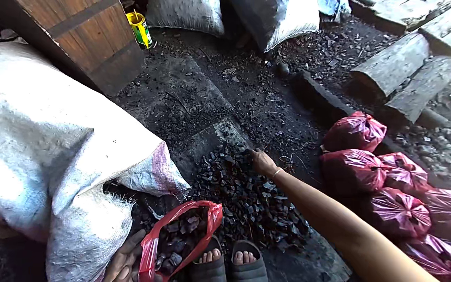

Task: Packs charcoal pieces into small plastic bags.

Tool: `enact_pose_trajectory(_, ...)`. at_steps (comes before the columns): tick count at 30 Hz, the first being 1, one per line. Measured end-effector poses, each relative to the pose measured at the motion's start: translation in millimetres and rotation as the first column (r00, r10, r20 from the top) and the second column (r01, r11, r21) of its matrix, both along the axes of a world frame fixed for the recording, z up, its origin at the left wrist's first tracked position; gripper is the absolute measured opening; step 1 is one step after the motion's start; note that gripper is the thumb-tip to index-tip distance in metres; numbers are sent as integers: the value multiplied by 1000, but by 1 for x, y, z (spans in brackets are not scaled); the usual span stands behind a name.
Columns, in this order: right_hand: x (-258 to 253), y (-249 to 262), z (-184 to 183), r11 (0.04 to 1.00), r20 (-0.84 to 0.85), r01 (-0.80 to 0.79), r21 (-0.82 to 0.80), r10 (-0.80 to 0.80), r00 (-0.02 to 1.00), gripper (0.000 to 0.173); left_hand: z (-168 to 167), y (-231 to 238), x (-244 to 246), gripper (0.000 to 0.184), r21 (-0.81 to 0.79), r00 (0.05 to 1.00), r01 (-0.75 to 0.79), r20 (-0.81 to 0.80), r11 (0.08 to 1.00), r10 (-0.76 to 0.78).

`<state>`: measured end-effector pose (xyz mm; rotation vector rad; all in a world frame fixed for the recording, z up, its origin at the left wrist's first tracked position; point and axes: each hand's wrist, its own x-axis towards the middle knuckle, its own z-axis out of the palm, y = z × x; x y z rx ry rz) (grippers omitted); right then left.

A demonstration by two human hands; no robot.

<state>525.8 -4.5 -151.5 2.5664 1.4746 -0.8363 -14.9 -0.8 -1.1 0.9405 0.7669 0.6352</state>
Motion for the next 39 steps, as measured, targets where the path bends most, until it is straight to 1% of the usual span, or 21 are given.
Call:
enact_pose_trajectory(4,4,-14,-10,989,-18,-46,140,49,999,44,-1,-3,0,61,4,1000,-10,-16,1000,10)
enact_pose_trajectory(6,11,-16,-17,980,-41,-55,191,64,997,40,-1,-2,0,61,16,1000,0,-23,1000,0)
enact_pose_trajectory(10,29,-19,-23,957,-148,5,290,40,988,33,-1,-2,2,60,35,1000,3,-16,999,-2)
enact_pose_trajectory(12,38,-21,-29,955,-181,27,296,28,983,33,-2,-2,1,60,28,1000,4,2,1000,-4)
enact_pose_trajectory(14,41,-23,-33,954,-173,33,298,20,985,35,-2,-1,1,59,17,1000,-2,19,1000,2)
enact_pose_trajectory(17,34,-22,-28,955,-154,29,296,17,988,37,-4,-1,3,59,21,1000,9,17,1000,-9)
enact_pose_trajectory(22,36,-16,-27,962,-182,9,273,43,982,36,-2,-1,2,58,22,1000,-6,20,1000,6)
enact_pose_trajectory(24,40,-17,-11,957,-204,55,285,4,979,35,-2,-3,2,59,24,999,-23,28,999,23)
enact_pose_trajectory(27,24,-9,38,897,-306,244,369,-131,943,35,0,-6,5,62,54,998,-64,5,996,64)
enact_pose_trajectory(28,10,-4,60,869,-350,277,411,-130,928,37,1,-6,7,63,57,997,-77,5,995,77)
enact_pose_trajectory(29,-9,2,82,841,-404,275,466,-74,912,37,2,-6,11,64,54,996,-90,8,994,89)
enact_pose_trajectory(30,-33,7,104,818,-459,233,525,42,887,36,3,-5,15,64,50,995,-104,13,993,104)
enact_pose_trajectory(31,-60,13,121,795,-505,162,585,201,840,35,4,-3,18,65,50,993,-115,19,992,114)
enact_pose_trajectory(32,-89,19,132,769,-523,58,637,376,765,33,4,-2,20,66,49,993,-116,26,992,115)
enact_pose_trajectory(33,-118,22,139,731,-507,-72,679,537,674,31,4,-2,22,67,53,993,-117,30,992,116)
enact_pose_trajectory(34,-147,24,144,669,-460,-206,714,670,582,29,4,-3,24,68,63,993,-120,27,991,118)
enact_pose_trajectory(35,-174,22,148,598,-402,-318,736,764,505,27,5,-4,25,68,71,992,-124,21,990,123)
enact_pose_trajectory(36,-197,19,150,546,-360,-412,729,819,447,27,7,-6,26,68,78,991,-130,17,988,130)
enact_pose_trajectory(37,-216,14,147,525,-338,-496,692,842,420,27,8,-8,26,69,81,991,-132,14,988,132)
enact_pose_trajectory(38,-231,10,141,536,-331,-560,631,840,431,30,10,-9,26,68,78,992,-127,16,989,126)
enact_pose_trajectory(39,-242,5,132,568,-327,-592,572,820,470,34,11,-10,26,68,68,994,-111,26,992,109)
